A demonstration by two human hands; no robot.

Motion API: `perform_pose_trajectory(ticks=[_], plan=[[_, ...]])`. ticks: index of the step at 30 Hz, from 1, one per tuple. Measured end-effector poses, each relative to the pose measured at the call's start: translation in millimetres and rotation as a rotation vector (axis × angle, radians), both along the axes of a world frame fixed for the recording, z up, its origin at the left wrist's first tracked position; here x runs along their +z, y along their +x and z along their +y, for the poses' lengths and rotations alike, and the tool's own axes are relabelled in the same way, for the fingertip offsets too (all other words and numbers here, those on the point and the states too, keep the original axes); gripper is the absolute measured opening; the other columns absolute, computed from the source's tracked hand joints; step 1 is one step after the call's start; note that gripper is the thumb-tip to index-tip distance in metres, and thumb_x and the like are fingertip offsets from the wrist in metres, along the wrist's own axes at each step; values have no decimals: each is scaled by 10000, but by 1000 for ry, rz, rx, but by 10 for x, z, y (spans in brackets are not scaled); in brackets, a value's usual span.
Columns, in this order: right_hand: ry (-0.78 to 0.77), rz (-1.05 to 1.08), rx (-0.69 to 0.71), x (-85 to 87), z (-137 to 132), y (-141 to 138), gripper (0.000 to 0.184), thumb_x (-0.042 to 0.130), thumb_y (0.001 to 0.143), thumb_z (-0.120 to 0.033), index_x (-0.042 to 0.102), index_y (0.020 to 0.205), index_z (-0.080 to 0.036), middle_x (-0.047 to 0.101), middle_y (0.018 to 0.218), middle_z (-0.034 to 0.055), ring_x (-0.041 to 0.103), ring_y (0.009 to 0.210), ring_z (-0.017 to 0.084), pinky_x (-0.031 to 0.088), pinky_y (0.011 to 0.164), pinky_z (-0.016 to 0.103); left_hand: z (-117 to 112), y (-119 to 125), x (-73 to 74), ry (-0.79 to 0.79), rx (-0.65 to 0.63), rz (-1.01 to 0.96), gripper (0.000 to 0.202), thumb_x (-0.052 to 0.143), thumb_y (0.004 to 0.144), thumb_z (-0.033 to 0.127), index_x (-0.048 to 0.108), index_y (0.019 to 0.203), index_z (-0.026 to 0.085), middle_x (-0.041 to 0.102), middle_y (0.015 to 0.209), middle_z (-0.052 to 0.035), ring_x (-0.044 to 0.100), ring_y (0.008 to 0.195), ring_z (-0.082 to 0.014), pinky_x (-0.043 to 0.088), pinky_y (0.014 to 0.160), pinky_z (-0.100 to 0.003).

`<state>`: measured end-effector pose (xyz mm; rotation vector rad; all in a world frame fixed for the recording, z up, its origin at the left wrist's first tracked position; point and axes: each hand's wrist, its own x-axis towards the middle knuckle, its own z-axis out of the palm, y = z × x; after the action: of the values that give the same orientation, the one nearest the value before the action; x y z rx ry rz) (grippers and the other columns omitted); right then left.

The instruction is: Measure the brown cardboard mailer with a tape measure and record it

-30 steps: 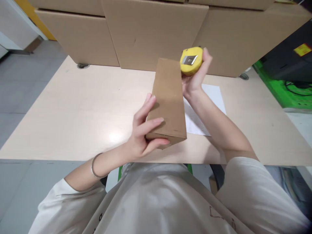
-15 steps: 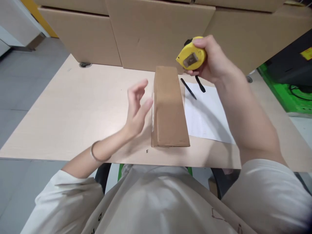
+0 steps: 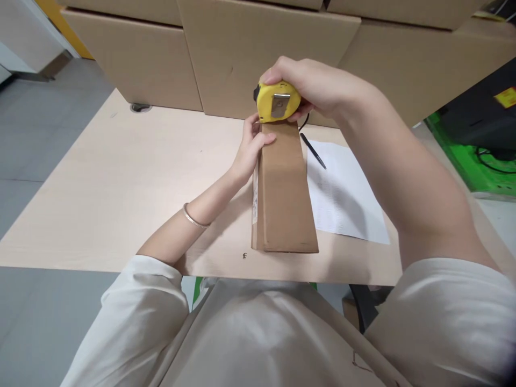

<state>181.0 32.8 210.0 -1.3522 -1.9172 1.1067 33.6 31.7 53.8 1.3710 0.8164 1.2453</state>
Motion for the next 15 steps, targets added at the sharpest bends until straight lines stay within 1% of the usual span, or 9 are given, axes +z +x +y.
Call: perform_pose_trajectory(ticks=[2, 4, 7, 9, 12, 15], plan=[[-1, -17, -17, 26, 3, 35, 349, 616, 933, -543, 671, 875, -203, 639, 834, 36, 474, 657, 154, 355, 578, 299, 6, 7, 15, 9, 7, 1, 631, 663, 1033, 439, 430, 1615, 358, 607, 1549, -57, 583, 1574, -316, 497, 1305, -509], [-11, -24, -18, 20, 25, 90, 346, 605, 957, -531, 650, 870, -199, 619, 836, 40, 450, 655, 146, 352, 555, 285, -3, 3, 37, 31, 6, 1, 697, 679, 1024, 481, 419, 1660, 365, 636, 1514, -56, 606, 1554, -323, 498, 1304, -496], [-63, 17, 1, -51, 82, 224, 277, 595, 968, -471, 608, 869, -213, 552, 782, 25, 412, 627, 142, 267, 497, 281, -48, -20, 70, 84, 29, 23, 689, 701, 1001, 512, 489, 1636, 347, 648, 1556, -66, 555, 1609, -345, 475, 1328, -479], [-95, 86, 0, -119, 113, 360, 245, 579, 966, -451, 602, 876, -224, 556, 772, 21, 431, 615, 142, 245, 494, 282, -82, -33, 84, 115, 55, 40, 645, 697, 996, 513, 545, 1596, 332, 649, 1590, -74, 508, 1649, -358, 453, 1350, -487], [-102, 143, -96, -196, 117, 616, 228, 575, 961, -440, 624, 875, -235, 607, 792, 31, 497, 636, 150, 303, 513, 272, -108, -35, 96, 144, 93, 63, 562, 679, 1005, 479, 610, 1534, 304, 658, 1594, -82, 492, 1661, -363, 429, 1370, -508], [-121, 130, -216, -205, 55, 820, 203, 546, 986, -371, 668, 916, -225, 653, 834, 49, 575, 691, 162, 390, 527, 250, -113, -25, 106, 144, 118, 83, 494, 669, 1012, 428, 652, 1488, 299, 664, 1588, -70, 517, 1639, -357, 431, 1368, -507]])
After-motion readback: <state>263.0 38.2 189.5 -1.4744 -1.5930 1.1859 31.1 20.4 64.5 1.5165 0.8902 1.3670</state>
